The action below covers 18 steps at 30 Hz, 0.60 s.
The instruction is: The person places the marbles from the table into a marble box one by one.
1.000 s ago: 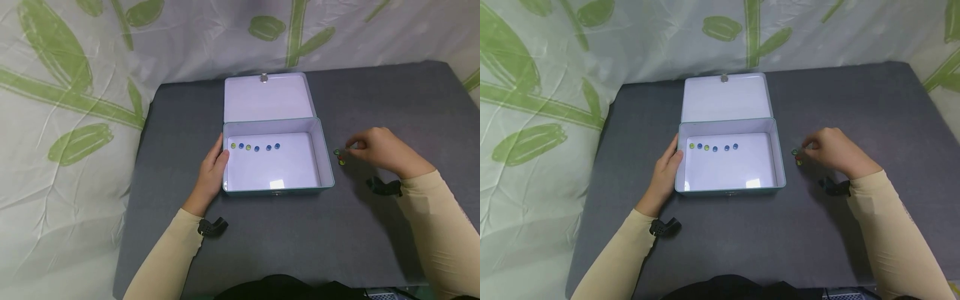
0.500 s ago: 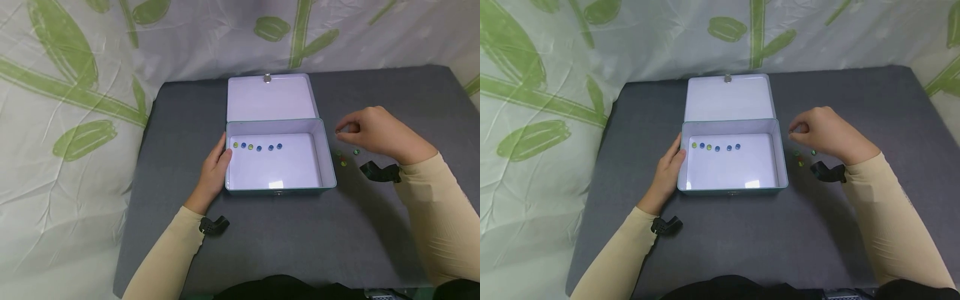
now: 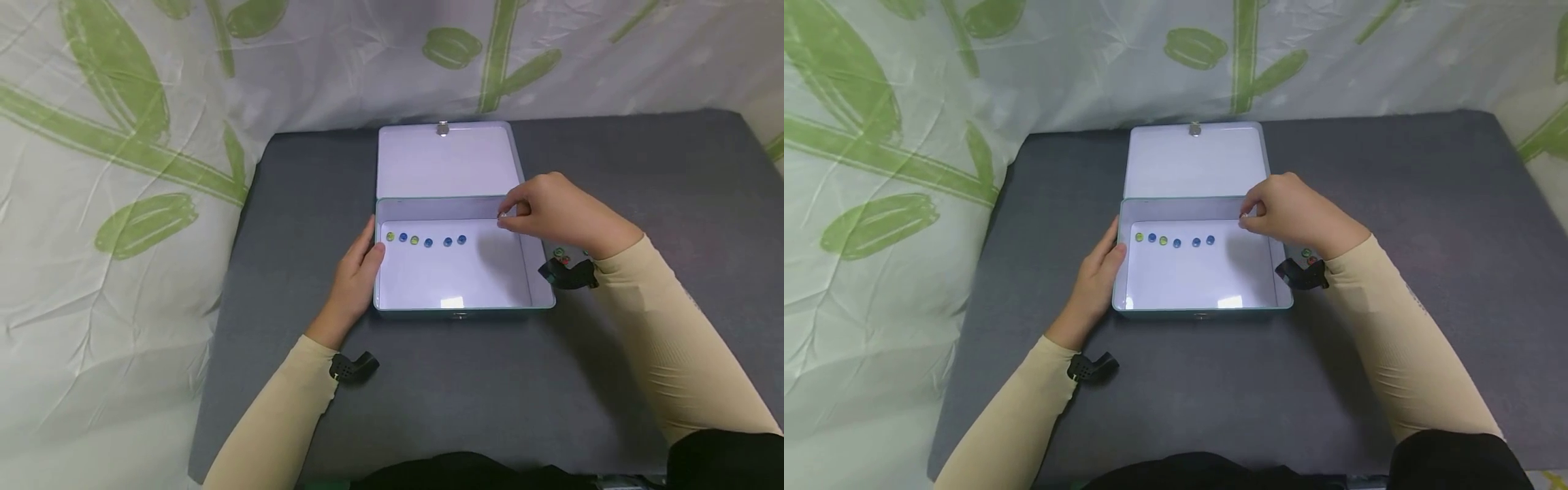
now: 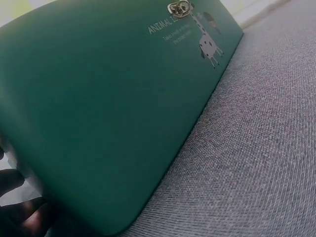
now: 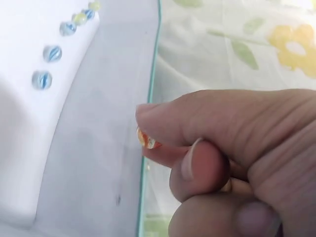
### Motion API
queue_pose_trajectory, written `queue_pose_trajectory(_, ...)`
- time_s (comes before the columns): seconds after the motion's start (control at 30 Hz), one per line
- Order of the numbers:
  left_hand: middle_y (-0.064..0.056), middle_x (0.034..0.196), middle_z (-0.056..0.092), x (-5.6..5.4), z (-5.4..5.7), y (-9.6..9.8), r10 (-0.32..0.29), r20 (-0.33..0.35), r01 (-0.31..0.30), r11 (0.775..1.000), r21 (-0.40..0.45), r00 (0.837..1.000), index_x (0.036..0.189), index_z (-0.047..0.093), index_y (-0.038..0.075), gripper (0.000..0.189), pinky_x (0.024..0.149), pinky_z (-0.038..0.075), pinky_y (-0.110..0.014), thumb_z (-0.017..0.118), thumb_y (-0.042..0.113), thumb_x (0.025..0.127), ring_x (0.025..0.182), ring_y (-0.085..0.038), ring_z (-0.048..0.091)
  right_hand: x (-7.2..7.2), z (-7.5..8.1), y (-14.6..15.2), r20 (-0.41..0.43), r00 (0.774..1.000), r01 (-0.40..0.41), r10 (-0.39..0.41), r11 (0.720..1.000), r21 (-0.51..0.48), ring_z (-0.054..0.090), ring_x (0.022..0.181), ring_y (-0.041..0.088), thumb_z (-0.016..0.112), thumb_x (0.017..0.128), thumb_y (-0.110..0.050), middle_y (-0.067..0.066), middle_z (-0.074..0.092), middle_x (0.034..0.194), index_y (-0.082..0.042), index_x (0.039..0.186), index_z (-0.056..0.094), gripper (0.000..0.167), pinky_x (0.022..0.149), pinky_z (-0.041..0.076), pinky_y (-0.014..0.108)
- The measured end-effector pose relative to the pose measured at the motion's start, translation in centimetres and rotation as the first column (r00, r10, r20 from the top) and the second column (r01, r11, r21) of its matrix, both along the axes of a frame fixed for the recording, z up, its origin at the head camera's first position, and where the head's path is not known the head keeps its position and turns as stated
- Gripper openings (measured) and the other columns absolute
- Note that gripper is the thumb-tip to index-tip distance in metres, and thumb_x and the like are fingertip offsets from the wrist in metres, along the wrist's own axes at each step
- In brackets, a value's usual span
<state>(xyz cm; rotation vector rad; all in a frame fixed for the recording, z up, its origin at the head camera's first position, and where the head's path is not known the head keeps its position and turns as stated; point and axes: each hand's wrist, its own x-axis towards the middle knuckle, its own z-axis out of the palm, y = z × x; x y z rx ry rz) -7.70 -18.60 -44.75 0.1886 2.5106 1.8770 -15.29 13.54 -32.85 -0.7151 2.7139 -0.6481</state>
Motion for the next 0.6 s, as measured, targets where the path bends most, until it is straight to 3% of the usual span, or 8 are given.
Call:
queue_pose_trajectory(0.37, -0.003, 0.170, 0.033, 0.2, -0.2, 0.0, -0.016, 0.011, 0.016, 1.000, -0.026, 1.000, 0.167, 0.029, 0.016, 0.059, 0.127, 0.025, -0.045, 0.043, 0.033, 0.112, 0.157, -0.015, 0.027, -1.5, -1.7, -3.0, 0.078, 0.996, -0.030, 0.029, 0.999, 0.012, 0.043, 0.059, 0.016, 0.072, 0.095, -0.009, -0.001, 0.046, 0.060, -0.003, 0.100, 0.081, 0.011, 0.060, 0.038, 0.033)
queue_pose_trajectory(0.6, -0.003, 0.170, 0.034, 0.0, -0.1, -0.1, -0.015, -0.017, 0.015, 1.000, -0.020, 1.000, 0.167, 0.030, 0.014, 0.060, 0.127, 0.025, -0.046, 0.044, 0.032, 0.112, 0.157, -0.016, 0.027, -2.5, -2.7, -4.0, 0.044, 0.998, -0.057, 0.054, 0.997, 0.050, 0.052, 0.068, 0.020, 0.072, 0.094, -0.005, 0.002, 0.059, 0.068, -0.001, 0.098, 0.080, 0.010, 0.064, 0.042, 0.034)
